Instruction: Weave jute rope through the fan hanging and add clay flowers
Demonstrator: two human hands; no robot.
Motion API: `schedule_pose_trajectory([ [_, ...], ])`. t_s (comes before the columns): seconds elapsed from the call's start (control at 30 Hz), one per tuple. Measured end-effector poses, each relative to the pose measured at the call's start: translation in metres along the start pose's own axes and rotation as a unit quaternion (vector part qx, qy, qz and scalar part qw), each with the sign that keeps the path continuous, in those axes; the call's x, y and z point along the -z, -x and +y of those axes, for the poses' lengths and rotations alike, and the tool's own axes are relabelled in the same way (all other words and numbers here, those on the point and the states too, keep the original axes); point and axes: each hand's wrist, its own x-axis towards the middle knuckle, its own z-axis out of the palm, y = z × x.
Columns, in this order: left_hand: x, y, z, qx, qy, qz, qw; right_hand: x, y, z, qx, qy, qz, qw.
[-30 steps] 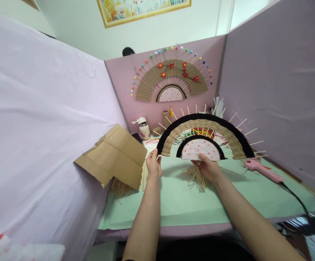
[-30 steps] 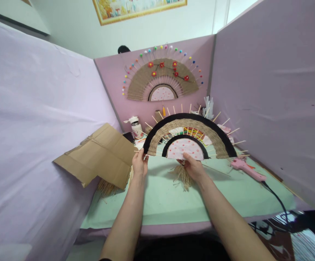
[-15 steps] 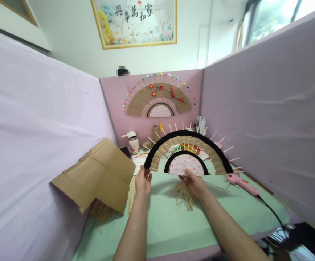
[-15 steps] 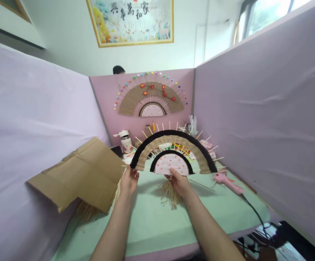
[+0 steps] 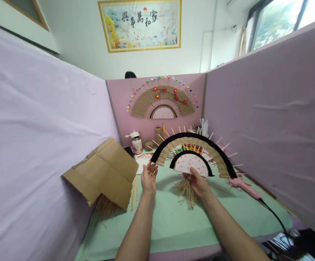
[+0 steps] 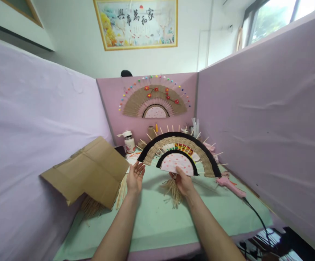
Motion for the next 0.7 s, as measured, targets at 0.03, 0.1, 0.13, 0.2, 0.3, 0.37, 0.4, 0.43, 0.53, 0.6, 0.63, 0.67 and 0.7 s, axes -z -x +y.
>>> schedule_pose_trajectory([
  [0.03, 0.001, -0.001, -0.001, -0.009, -0.005, 0.009, 1.000, 0.001, 0.000, 0.000, -0.001, 0.000, 0.002, 1.000],
  [0.1, 0.004, -0.002, -0.001, -0.020, -0.005, 0.025, 0.999, 0.001, 0.000, 0.000, -0.006, -0.003, 0.007, 1.000],
  [0.13, 0.005, -0.003, -0.001, -0.022, -0.001, 0.031, 0.999, 0.001, 0.000, 0.000, -0.008, -0.004, 0.009, 1.000],
  [0.2, 0.006, -0.005, 0.000, -0.025, 0.013, 0.039, 0.999, 0.000, 0.001, 0.001, -0.013, -0.008, 0.014, 1.000],
  [0.3, 0.007, -0.007, 0.002, -0.028, 0.030, 0.047, 0.998, -0.003, 0.003, 0.001, -0.020, -0.009, 0.021, 1.000],
  [0.37, 0.006, -0.007, 0.003, -0.029, 0.037, 0.051, 0.998, -0.004, 0.004, 0.000, -0.022, -0.004, 0.022, 1.000],
  [0.4, 0.006, -0.008, 0.003, -0.028, 0.040, 0.053, 0.997, -0.004, 0.004, 0.000, -0.022, 0.000, 0.021, 1.000],
  [0.43, 0.006, -0.008, 0.004, -0.027, 0.043, 0.054, 0.997, -0.004, 0.005, 0.000, -0.021, 0.003, 0.019, 1.000],
  [0.53, 0.006, -0.009, 0.004, -0.015, 0.052, 0.055, 0.997, -0.004, 0.005, 0.001, -0.017, 0.010, 0.011, 1.000],
  [0.6, 0.006, -0.010, 0.005, 0.001, 0.058, 0.053, 0.997, -0.004, 0.005, 0.001, -0.012, 0.020, 0.005, 1.000],
  [0.63, 0.006, -0.010, 0.005, 0.012, 0.061, 0.052, 0.997, -0.004, 0.005, 0.002, -0.009, 0.025, 0.002, 1.000],
  [0.67, 0.006, -0.011, 0.006, 0.022, 0.065, 0.050, 0.996, -0.004, 0.005, 0.002, -0.007, 0.031, -0.001, 1.000],
  [0.7, 0.006, -0.011, 0.006, 0.033, 0.069, 0.050, 0.996, -0.004, 0.006, 0.002, -0.004, 0.035, -0.002, 0.999],
])
